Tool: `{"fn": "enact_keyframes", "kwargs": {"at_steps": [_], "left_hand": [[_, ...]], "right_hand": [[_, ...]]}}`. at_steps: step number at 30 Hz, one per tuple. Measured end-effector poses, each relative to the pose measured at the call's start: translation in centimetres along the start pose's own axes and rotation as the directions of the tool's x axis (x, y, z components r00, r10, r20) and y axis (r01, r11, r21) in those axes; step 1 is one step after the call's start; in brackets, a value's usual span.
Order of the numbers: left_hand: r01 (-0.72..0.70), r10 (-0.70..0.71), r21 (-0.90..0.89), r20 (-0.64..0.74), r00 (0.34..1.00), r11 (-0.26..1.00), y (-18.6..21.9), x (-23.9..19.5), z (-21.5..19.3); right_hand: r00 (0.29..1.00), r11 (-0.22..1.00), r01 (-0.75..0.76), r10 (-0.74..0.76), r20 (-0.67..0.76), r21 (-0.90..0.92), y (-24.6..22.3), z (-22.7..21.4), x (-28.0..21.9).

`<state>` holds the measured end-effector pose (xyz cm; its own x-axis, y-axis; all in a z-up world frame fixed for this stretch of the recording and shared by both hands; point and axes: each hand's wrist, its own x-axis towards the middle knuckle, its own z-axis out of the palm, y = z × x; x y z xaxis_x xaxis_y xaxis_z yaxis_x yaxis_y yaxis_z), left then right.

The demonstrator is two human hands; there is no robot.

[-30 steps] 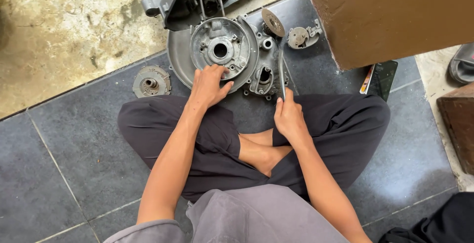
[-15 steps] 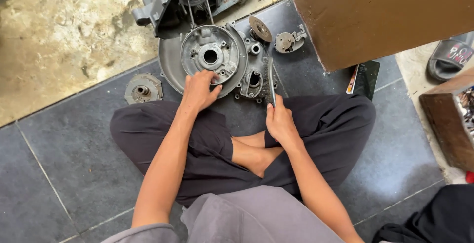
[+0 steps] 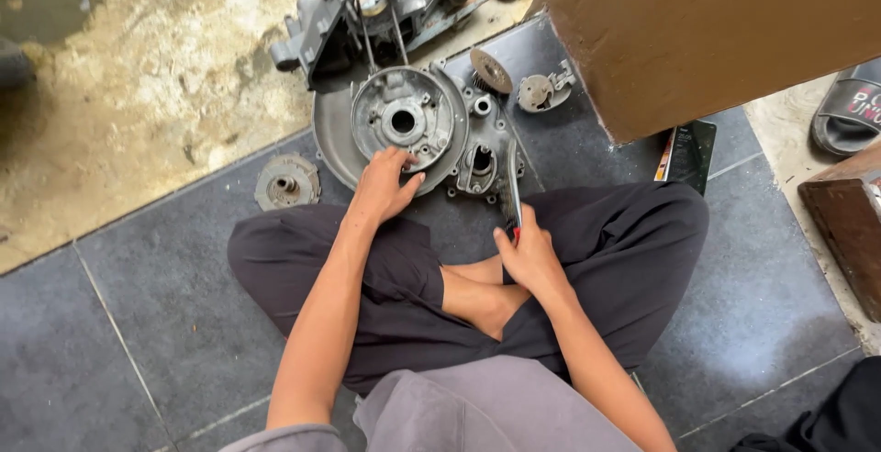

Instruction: Cleaning internal motorcycle engine components, specifically clutch plates and housing, using a wire brush.

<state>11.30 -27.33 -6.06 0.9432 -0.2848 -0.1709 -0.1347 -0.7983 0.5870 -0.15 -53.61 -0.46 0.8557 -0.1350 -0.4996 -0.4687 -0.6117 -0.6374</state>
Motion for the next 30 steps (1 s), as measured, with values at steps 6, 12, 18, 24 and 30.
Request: {"fn": "enact_keyframes", "kwargs": {"at_steps": [6,12,18,24,30], "left_hand": [[0.028,-0.029,0.032,0.046,0.999,0.999,-0.4,0.2,0.7],[0.033,-0.038,0.062,0.074,0.997,0.998,0.8,-0.3,-0.3],[0.018,-0.027,0.140,0.068,0.997,0.990,1.0,-0.3,0.1],[0.002,-0.009,0.176,0.039,0.999,0.984,0.6,0.0,0.7],[0.001,-0.002,0.139,0.008,1.000,0.990,0.7,-0.1,0.3]], "right_hand": [[0.996,0.985,-0.041,0.028,0.080,0.167,0.6,-1.3,-1.2],[0.997,0.986,-0.054,0.043,0.068,0.160,-2.1,-3.7,-4.1],[1.000,0.997,0.015,-0.014,0.010,-0.071,-1.6,-3.5,-4.3],[0.986,0.977,0.148,-0.157,-0.050,-0.152,-2.8,-2.6,-1.0],[0.993,0.964,0.112,-0.114,0.006,-0.243,-1.1,-1.6,-2.7]]}}
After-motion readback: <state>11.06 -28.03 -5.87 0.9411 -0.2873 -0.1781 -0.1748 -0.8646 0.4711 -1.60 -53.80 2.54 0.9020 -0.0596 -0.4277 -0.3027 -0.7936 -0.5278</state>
